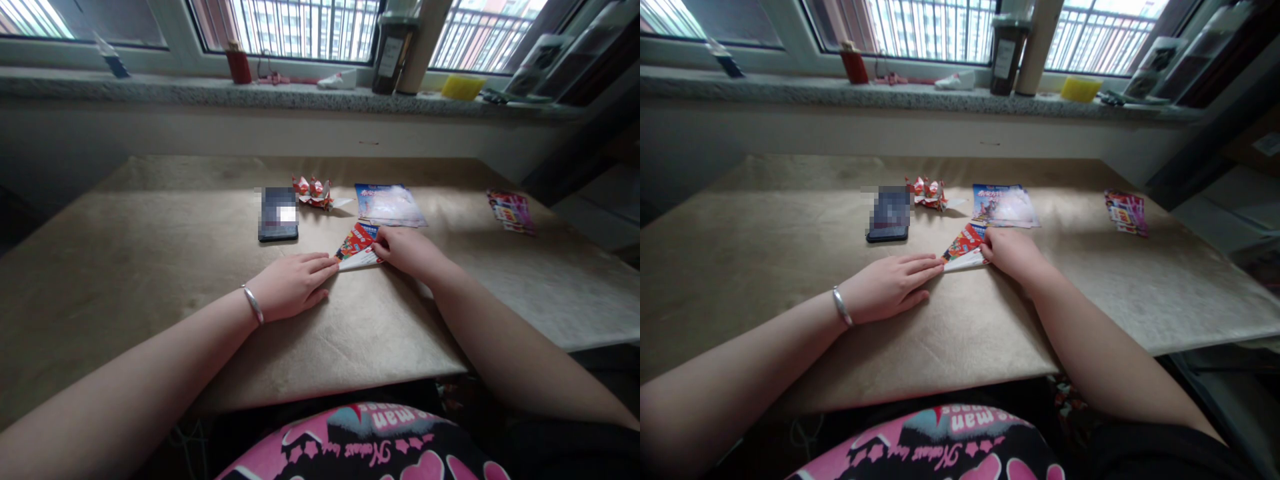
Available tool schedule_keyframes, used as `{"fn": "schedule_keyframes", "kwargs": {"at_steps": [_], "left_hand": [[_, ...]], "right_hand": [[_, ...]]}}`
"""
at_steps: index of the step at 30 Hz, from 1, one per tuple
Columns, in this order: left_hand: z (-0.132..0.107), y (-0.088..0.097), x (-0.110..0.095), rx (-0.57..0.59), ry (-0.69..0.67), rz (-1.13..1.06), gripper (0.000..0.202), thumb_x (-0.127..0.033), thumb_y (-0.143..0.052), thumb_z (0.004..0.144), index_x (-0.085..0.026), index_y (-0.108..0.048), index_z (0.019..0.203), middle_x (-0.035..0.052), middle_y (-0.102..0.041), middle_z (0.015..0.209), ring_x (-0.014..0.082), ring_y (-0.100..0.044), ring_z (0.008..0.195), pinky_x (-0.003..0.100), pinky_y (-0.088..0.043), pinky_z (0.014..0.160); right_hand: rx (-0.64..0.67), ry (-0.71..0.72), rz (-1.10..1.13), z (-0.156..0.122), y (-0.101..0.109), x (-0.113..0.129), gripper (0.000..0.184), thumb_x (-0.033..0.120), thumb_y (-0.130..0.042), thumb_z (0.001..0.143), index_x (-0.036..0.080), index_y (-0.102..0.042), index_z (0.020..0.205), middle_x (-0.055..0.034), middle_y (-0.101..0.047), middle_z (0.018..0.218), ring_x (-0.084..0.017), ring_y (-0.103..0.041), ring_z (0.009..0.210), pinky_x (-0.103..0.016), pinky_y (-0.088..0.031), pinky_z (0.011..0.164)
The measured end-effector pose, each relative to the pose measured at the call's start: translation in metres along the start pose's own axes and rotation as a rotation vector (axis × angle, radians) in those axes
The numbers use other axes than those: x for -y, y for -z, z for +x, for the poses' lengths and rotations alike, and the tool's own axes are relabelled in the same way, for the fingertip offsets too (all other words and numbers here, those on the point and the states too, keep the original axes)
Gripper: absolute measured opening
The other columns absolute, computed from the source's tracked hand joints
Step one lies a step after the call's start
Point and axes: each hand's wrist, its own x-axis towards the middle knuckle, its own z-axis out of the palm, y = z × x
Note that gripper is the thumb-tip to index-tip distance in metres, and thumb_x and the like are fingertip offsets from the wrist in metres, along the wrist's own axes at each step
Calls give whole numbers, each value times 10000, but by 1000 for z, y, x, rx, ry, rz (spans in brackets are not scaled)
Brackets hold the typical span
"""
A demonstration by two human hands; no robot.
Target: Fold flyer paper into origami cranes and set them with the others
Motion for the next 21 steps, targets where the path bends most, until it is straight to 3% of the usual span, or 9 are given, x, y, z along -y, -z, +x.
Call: {"fn": "schedule_keyframes", "kwargs": {"at_steps": [4,10,15,21], "left_hand": [[0,0,1,-10,-3,-14,431,-302,-475,907,-115,-512,1294,106,-522,1358,242,-484,1242,386,-418,1044],[0,1,1,-31,-14,-23,427,-290,-477,907,-111,-515,1292,109,-532,1346,242,-486,1234,385,-420,1039],[0,0,1,-28,-19,-18,434,-299,-475,909,-111,-512,1299,114,-527,1350,250,-489,1228,394,-413,1045],[0,-1,2,-29,-22,-35,438,-294,-485,907,-123,-504,1309,132,-530,1341,250,-485,1239,405,-410,1045]], "right_hand": [[-29,-19,-5,-2,-1,1,189,340,-466,864,194,-585,851,-85,-683,868,-214,-593,725,-289,-338,561],[-300,125,6,-7,0,11,266,306,-470,873,149,-594,1049,-138,-622,1072,-253,-553,957,-331,-393,780],[-239,324,-12,-10,-1,30,252,348,-451,903,191,-649,900,-89,-664,989,-250,-523,964,-367,-336,878],[-206,413,90,-8,-7,38,212,325,-477,894,192,-640,867,-72,-673,951,-220,-540,937,-336,-333,864]]}}
